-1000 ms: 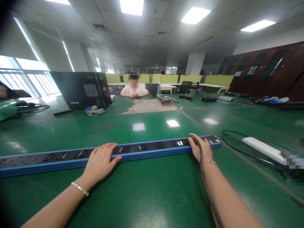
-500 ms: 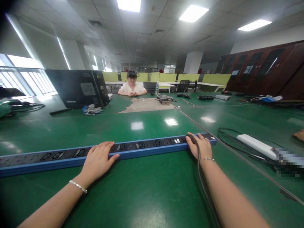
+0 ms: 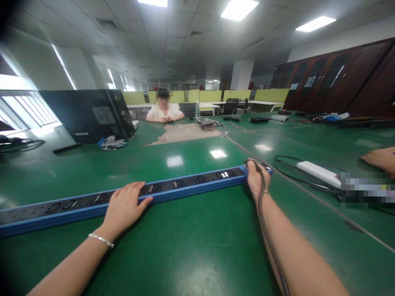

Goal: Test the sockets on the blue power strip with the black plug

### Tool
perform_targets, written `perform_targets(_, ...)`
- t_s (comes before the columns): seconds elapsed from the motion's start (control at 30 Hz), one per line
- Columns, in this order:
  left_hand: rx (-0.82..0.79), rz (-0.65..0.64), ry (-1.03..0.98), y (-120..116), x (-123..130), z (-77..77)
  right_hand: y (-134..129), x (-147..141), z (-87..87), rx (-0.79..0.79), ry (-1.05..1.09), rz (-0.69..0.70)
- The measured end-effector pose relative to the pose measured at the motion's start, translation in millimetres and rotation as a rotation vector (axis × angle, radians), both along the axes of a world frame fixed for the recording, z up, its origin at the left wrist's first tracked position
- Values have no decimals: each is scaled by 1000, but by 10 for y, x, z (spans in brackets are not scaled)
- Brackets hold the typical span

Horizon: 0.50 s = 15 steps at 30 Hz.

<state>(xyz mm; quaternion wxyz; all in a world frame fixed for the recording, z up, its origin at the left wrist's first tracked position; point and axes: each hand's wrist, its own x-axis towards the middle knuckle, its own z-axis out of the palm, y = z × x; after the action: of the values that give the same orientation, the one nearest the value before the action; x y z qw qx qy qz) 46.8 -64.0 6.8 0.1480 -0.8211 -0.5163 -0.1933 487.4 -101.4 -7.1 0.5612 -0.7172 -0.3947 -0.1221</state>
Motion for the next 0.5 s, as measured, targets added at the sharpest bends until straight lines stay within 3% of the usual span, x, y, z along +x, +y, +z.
perform_targets(0.07, -3, 1, 4, 1, 1, 2, -26, 168, -3, 181, 140, -63)
perform_targets(0.13, -6, 3, 6, 4, -2, -2, -60, 320, -34, 211, 163, -67)
perform_targets(0.27, 1, -1, 6, 16, -15, -19, -111, 436, -99, 123, 131, -74)
perform_targets(0.5, 13, 0, 32, 12, -15, -11, -97, 311, -58, -76, 108, -54)
